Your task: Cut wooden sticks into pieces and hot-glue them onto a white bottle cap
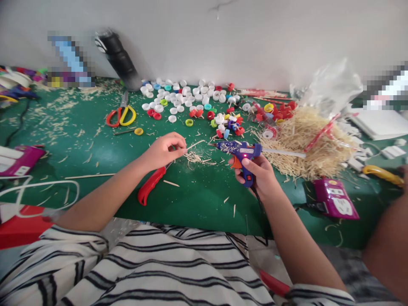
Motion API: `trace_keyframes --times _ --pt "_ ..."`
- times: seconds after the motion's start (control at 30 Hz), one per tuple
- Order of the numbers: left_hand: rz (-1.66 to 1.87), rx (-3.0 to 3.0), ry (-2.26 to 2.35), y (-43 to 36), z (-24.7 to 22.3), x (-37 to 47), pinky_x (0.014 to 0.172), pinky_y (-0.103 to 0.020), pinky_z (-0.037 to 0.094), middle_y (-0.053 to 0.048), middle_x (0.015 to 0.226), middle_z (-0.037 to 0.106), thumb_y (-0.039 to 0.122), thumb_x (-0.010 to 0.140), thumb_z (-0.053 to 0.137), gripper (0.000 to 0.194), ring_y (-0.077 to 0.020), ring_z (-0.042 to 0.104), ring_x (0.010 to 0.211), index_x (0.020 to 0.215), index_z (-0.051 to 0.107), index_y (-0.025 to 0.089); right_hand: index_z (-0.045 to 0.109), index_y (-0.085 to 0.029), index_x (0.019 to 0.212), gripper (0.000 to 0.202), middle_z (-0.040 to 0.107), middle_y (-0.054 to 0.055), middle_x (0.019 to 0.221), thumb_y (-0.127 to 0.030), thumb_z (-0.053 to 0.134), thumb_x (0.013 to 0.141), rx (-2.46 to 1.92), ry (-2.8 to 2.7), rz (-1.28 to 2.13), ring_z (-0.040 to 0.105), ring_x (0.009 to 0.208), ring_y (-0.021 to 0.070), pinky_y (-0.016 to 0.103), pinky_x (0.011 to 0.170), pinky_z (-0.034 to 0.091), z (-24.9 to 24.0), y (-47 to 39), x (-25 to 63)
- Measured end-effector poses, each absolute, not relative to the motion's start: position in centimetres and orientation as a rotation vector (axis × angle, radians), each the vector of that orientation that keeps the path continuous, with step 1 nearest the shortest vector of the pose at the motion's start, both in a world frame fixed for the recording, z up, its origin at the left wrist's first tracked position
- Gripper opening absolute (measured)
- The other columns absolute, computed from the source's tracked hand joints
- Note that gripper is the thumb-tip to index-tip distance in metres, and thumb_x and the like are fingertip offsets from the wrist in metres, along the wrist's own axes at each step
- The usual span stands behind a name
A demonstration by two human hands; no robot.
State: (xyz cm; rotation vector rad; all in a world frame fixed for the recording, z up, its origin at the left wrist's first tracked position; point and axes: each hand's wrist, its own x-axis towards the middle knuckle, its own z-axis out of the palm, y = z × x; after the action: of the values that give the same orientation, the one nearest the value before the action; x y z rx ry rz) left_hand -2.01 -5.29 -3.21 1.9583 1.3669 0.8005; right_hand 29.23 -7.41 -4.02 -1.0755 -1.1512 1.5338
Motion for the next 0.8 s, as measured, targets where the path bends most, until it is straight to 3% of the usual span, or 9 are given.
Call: trace_keyframes --times 0.3,0.63,0.8 --pt "0.744 2.296 1.666 -5.0 -4.2 -2.8 0.090 -0.041 0.052 -0.006 0.111 0.064 0.026 0.088 0.065 0.006 -0.0229 0.061 0.103 0.086 0.069 0.022 0.061 -0.026 0.097 0.033 0.072 0.007 0.094 -0.048 0.077 0.077 -1.090 -1.207 1.474 0.055 0.061 0.0180 0.030 0.042 0.041 -4.0 -7.3 29.7" --pt "1.010 2.377 1.454 -6.3 -3.3 -1.3 0.100 -0.042 0.049 -0.006 0.113 0.061 0.031 0.095 0.058 0.016 -0.0214 0.059 0.110 0.106 0.068 0.026 0.047 -0.031 0.103 0.050 0.072 -0.001 0.085 -0.036 0.086 0.072 -1.061 -1.257 1.413 0.062 0.057 0.0171 0.032 0.046 0.050 -4.4 -8.3 28.7" --pt "1.043 2.481 1.314 -8.2 -2.1 0.8 0.095 -0.042 0.051 -0.008 0.120 0.061 0.037 0.098 0.055 0.026 -0.0220 0.058 0.108 0.121 0.064 0.030 0.045 -0.031 0.104 0.053 0.073 0.002 0.091 -0.037 0.087 0.073 -1.064 -1.424 1.292 0.065 0.058 0.0187 0.034 0.049 0.052 -4.6 -9.0 28.0"
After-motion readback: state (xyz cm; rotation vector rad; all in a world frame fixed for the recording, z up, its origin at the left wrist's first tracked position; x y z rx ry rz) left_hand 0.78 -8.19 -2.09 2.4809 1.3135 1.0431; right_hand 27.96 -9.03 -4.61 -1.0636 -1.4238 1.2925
